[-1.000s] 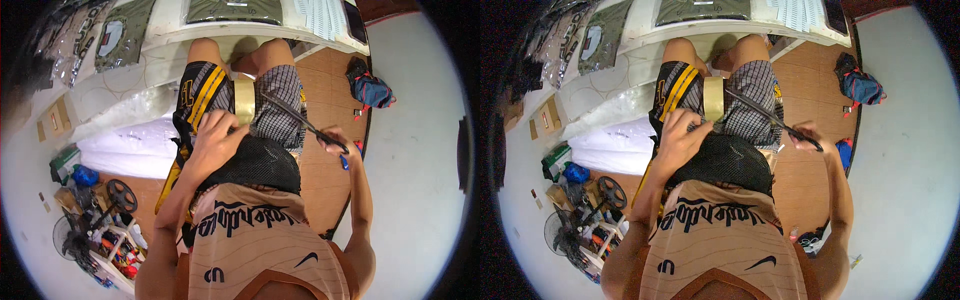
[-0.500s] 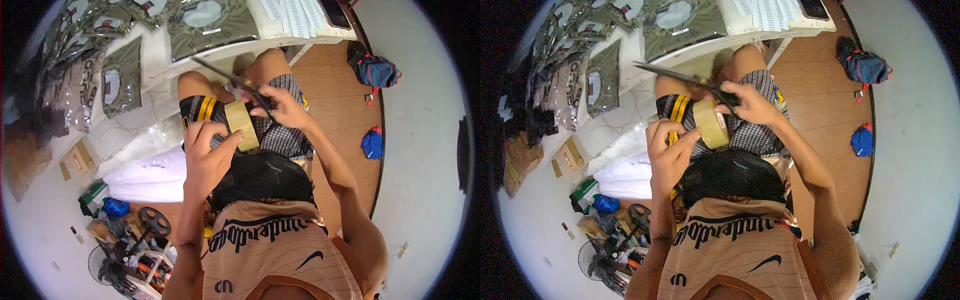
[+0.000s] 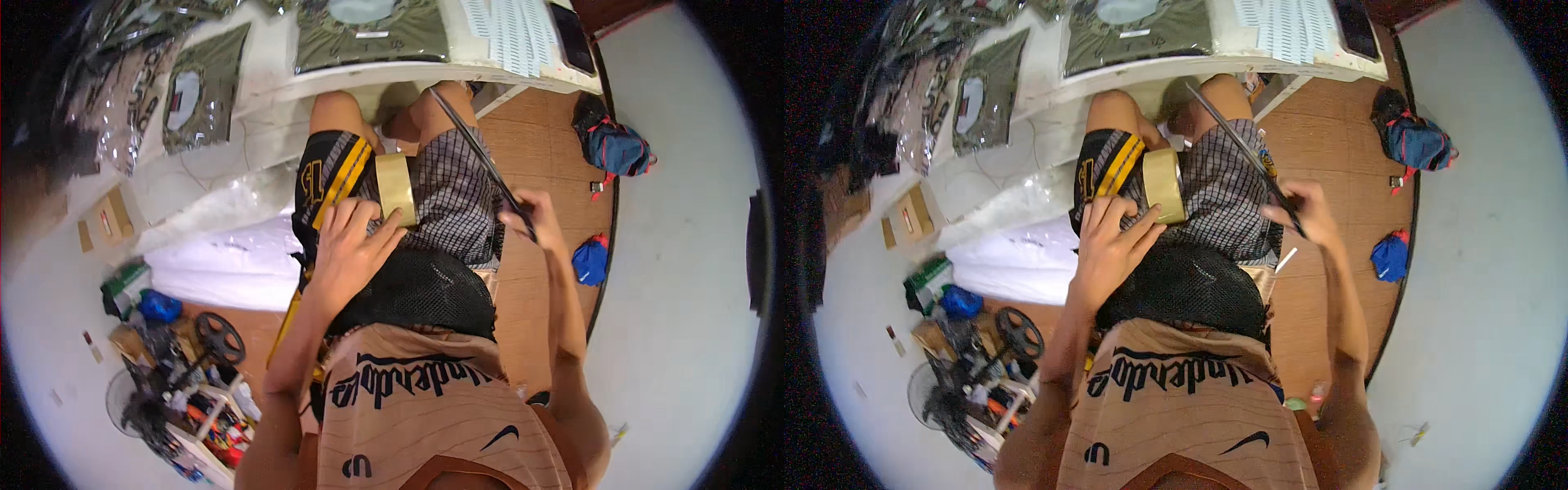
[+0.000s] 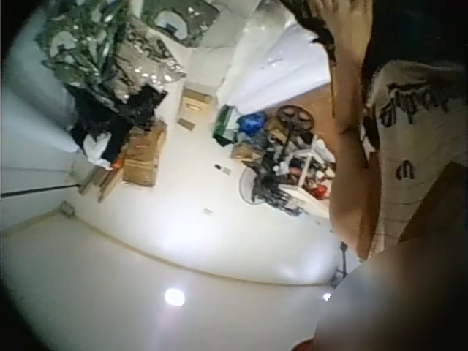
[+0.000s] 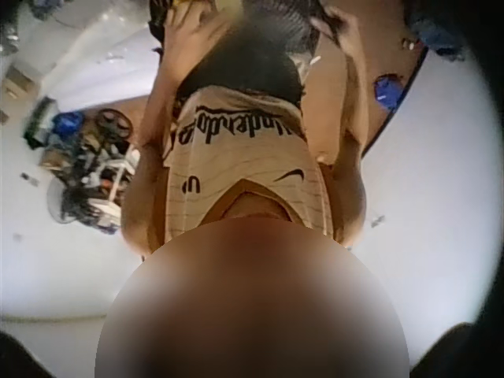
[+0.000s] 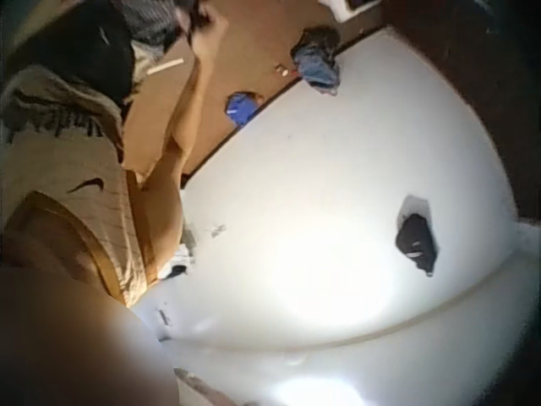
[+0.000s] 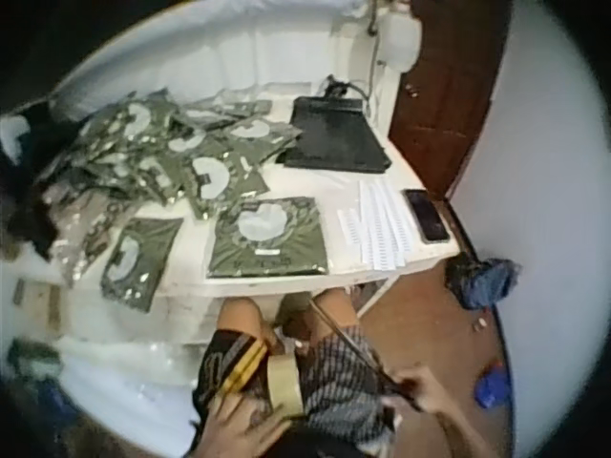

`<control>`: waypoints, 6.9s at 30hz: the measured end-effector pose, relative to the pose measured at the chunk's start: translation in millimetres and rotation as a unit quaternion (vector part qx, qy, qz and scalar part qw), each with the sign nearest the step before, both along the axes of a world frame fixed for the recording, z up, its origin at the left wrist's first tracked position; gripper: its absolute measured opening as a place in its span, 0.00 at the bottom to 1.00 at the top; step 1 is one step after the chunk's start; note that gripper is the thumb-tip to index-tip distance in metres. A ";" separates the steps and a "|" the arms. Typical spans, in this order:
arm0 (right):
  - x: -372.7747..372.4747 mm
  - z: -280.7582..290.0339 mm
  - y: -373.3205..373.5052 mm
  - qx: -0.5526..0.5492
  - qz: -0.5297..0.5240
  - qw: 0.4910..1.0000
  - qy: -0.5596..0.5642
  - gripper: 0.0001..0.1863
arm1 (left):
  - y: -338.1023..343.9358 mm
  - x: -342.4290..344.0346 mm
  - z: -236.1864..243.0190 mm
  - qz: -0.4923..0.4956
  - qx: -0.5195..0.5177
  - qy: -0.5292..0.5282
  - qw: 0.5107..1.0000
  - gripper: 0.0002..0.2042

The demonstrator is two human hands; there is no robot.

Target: Cutting labels with scissors and sticking them onto packaged shirts.

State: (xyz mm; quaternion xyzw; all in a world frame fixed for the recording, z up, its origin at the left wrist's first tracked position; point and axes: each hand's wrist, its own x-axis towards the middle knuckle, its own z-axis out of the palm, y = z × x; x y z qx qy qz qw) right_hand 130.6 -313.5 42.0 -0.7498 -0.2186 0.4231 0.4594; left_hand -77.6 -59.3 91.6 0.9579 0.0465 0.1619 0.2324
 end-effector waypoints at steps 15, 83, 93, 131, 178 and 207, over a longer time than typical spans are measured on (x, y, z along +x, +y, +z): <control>55.5 -5.2 -4.6 -0.034 0.330 0.902 0.276 0.25 | -12.2 -24.5 -12.2 -0.008 -0.035 0.162 0.986 0.17; 46.9 3.9 30.1 -0.055 0.327 0.927 0.176 0.18 | 12.1 -11.7 -53.5 0.100 -0.692 0.109 0.707 0.12; 42.7 4.5 29.0 -0.043 0.290 0.938 0.184 0.18 | 16.1 -13.3 -49.8 0.097 -0.636 0.122 0.756 0.07; -24.0 107.3 145.9 0.250 0.025 0.933 0.257 0.15 | 51.1 35.8 47.6 -0.038 -0.147 -0.288 0.945 0.17; 95.9 28.0 263.7 0.168 -0.059 0.966 -0.187 0.07 | 156.6 168.4 -37.0 0.024 -0.095 -0.262 0.960 0.11; 105.2 11.7 278.9 0.118 -0.075 0.961 -0.240 0.07 | 176.8 182.8 -53.7 0.028 -0.177 -0.160 0.971 0.11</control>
